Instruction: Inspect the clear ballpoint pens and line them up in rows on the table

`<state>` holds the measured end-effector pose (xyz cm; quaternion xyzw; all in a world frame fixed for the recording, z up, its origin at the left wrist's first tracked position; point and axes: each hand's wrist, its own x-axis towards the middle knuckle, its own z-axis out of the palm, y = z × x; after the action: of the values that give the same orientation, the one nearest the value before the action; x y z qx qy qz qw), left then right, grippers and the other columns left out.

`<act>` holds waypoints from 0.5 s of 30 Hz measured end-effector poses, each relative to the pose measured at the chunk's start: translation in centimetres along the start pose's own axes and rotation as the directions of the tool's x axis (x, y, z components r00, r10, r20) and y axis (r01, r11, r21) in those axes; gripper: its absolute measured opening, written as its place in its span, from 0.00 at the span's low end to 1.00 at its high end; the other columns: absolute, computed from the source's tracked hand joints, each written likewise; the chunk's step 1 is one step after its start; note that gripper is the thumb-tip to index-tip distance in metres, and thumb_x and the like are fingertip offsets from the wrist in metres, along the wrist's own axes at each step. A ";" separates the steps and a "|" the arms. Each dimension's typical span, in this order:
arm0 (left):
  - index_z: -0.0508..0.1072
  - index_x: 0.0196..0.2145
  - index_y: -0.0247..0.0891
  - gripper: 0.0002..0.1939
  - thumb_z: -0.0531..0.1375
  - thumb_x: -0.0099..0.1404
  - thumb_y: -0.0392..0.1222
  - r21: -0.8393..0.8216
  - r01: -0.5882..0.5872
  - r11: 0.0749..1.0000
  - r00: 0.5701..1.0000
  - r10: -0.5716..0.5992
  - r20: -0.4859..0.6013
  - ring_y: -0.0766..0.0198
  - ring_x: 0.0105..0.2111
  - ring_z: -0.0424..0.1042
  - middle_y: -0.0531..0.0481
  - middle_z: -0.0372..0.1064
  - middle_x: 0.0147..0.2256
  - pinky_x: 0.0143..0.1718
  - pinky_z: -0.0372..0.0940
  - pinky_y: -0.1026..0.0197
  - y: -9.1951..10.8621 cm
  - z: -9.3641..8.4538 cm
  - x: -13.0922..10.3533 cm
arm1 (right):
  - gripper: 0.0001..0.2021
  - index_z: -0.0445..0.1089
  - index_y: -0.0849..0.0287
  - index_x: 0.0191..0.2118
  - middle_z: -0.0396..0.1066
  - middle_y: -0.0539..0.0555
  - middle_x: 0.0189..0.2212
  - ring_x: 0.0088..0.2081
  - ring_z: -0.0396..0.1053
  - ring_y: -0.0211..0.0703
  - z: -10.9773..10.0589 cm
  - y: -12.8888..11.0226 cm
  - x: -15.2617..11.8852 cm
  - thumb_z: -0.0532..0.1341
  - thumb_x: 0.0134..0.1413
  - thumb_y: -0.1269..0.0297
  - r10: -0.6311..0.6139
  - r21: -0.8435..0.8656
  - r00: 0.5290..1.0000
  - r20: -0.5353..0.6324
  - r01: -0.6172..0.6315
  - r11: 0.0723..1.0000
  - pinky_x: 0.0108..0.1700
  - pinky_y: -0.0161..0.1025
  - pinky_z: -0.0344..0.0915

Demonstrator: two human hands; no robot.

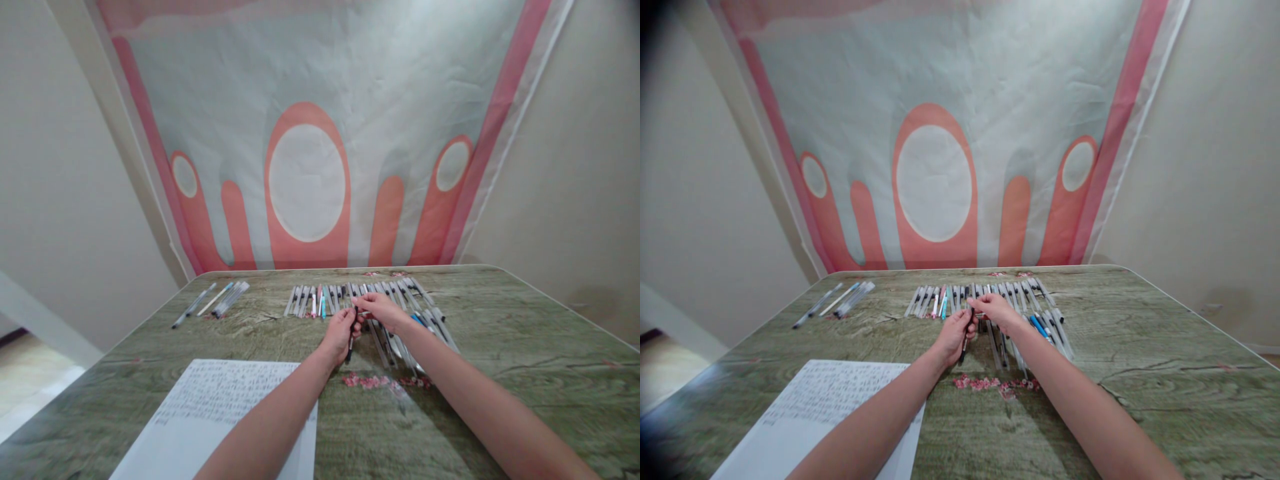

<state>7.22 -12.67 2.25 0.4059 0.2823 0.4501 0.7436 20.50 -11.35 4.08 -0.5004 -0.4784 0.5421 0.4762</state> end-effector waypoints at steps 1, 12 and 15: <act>0.62 0.28 0.33 0.16 0.59 0.50 0.49 0.000 -0.004 1.000 1.000 0.004 0.002 0.77 0.17 0.53 0.53 0.60 0.23 0.17 0.45 0.72 0.0 0.0 0.0 | 0.13 0.66 0.64 0.25 0.66 0.49 0.20 0.21 0.62 0.30 -0.1 0.1 0.1 0.64 0.36 0.58 0.004 -0.016 1.000 -0.009 -0.004 1.000 0.27 0.30 0.62; 0.62 0.26 0.32 0.16 0.59 0.51 0.49 0.037 -0.002 0.999 1.000 0.003 -0.002 0.77 0.17 0.53 0.53 0.60 0.22 0.16 0.45 0.72 -0.3 -0.3 0.0 | 0.12 0.68 0.62 0.29 0.70 0.54 0.28 0.26 0.65 0.32 -0.3 -0.4 0.4 0.62 0.39 0.58 -0.025 0.140 0.998 -0.058 0.033 0.990 0.24 0.27 0.61; 0.62 0.27 0.33 0.15 0.59 0.51 0.48 0.047 -0.010 0.999 0.999 0.012 -0.040 0.77 0.17 0.54 0.53 0.60 0.22 0.16 0.46 0.72 -0.4 -0.4 0.2 | 0.11 0.67 0.62 0.29 0.69 0.52 0.25 0.25 0.64 0.32 -0.9 -0.2 0.7 0.60 0.41 0.58 -0.112 0.000 0.987 -0.116 0.112 0.994 0.23 0.28 0.60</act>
<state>7.16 -12.44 1.68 0.4156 0.3053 0.4555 0.7257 21.40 -10.57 4.18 -0.5016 -0.4756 0.4863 0.5345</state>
